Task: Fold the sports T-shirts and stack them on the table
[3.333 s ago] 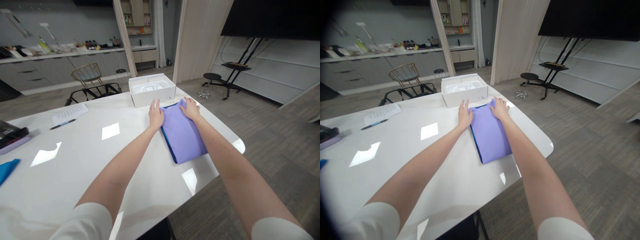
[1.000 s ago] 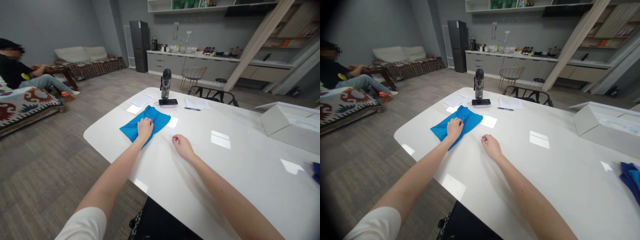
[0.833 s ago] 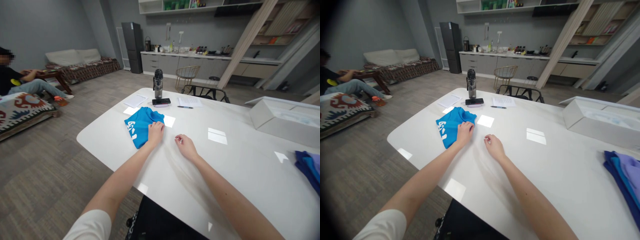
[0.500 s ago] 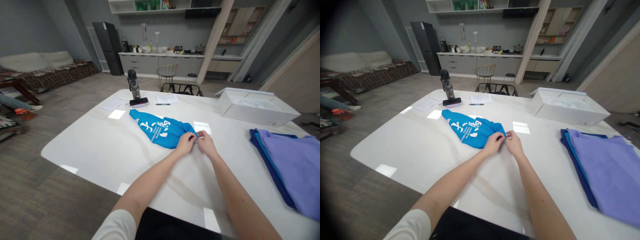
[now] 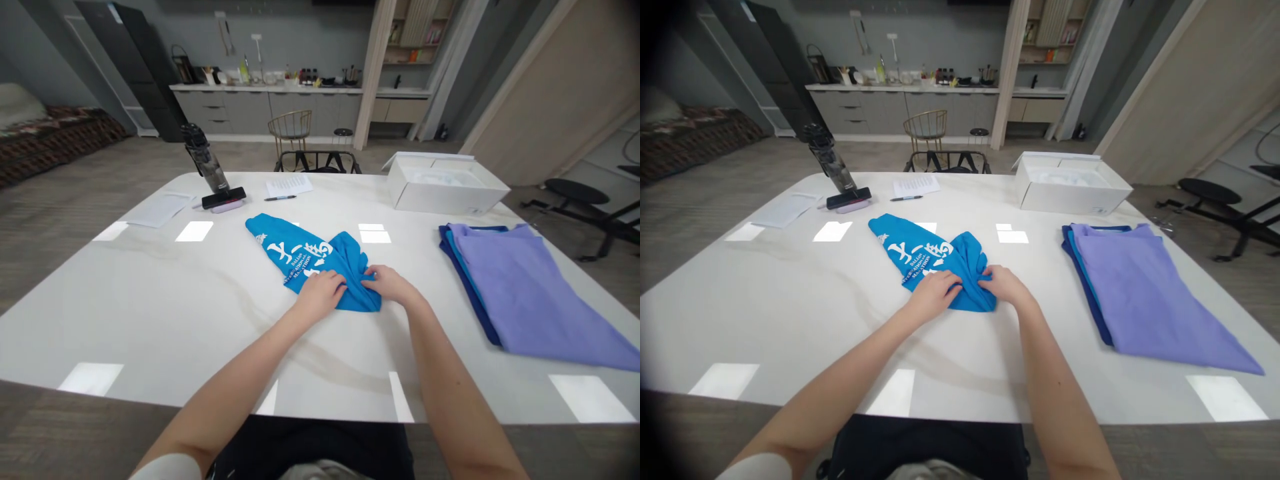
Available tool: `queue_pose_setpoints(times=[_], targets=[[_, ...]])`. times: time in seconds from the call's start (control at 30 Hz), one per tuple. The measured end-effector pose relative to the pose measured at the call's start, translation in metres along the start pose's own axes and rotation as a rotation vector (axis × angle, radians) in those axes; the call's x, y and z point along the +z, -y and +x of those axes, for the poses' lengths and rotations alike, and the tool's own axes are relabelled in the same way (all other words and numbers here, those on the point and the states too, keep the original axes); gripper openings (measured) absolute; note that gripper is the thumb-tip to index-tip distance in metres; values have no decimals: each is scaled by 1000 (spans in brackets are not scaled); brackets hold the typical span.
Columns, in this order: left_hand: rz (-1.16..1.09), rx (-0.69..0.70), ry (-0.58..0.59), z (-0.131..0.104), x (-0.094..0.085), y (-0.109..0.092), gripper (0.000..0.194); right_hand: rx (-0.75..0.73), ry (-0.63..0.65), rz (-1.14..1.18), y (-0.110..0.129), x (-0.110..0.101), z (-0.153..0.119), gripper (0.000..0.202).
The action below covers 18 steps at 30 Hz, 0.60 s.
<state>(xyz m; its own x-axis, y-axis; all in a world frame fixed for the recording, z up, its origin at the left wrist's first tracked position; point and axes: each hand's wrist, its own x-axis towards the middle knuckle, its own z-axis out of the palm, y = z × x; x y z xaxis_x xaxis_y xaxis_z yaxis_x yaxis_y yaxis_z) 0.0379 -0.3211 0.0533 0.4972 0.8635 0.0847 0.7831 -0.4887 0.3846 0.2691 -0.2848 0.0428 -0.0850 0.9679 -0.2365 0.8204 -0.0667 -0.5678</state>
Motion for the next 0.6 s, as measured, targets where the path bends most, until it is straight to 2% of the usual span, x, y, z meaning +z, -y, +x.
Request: queue_pose_setpoints(times=[0.07, 0.13, 0.2, 0.27, 0.3, 0.33, 0.37, 0.43, 0.5, 0.53, 0.6], targets=[[101, -160, -112, -4, -1, 4, 41, -31, 236, 41, 12, -2, -15, 23], [154, -322, -198, -6, 2, 7, 59, -92, 479, 103, 25, -3, -29, 24], [153, -412, -184, -7, 8, 11, 73, -149, 667, 151, 37, -3, -38, 29], [125, -404, -108, -5, 13, 16, 77, -175, 763, 184, 43, -3, -41, 36], [109, -375, -70, -4, 15, 18, 77, -179, 747, 196, 43, -3, -40, 39], [93, -337, -37, -1, 16, 21, 77, -185, 677, 206, 41, -3, -37, 41], [75, -297, -11, 2, 18, 24, 76, -194, 552, 214, 37, -3, -33, 42], [25, -195, 39, 10, 19, 29, 74, -203, 212, 210, 26, -2, -22, 37], [-42, -45, 103, 17, 20, 32, 72, -188, -73, 166, 13, 2, -10, 28], [-76, 40, 135, 20, 20, 32, 69, -179, -158, 136, 7, 4, -5, 26], [-135, 182, 164, 20, 20, 30, 60, -166, -212, 97, -3, 9, 3, 29]])
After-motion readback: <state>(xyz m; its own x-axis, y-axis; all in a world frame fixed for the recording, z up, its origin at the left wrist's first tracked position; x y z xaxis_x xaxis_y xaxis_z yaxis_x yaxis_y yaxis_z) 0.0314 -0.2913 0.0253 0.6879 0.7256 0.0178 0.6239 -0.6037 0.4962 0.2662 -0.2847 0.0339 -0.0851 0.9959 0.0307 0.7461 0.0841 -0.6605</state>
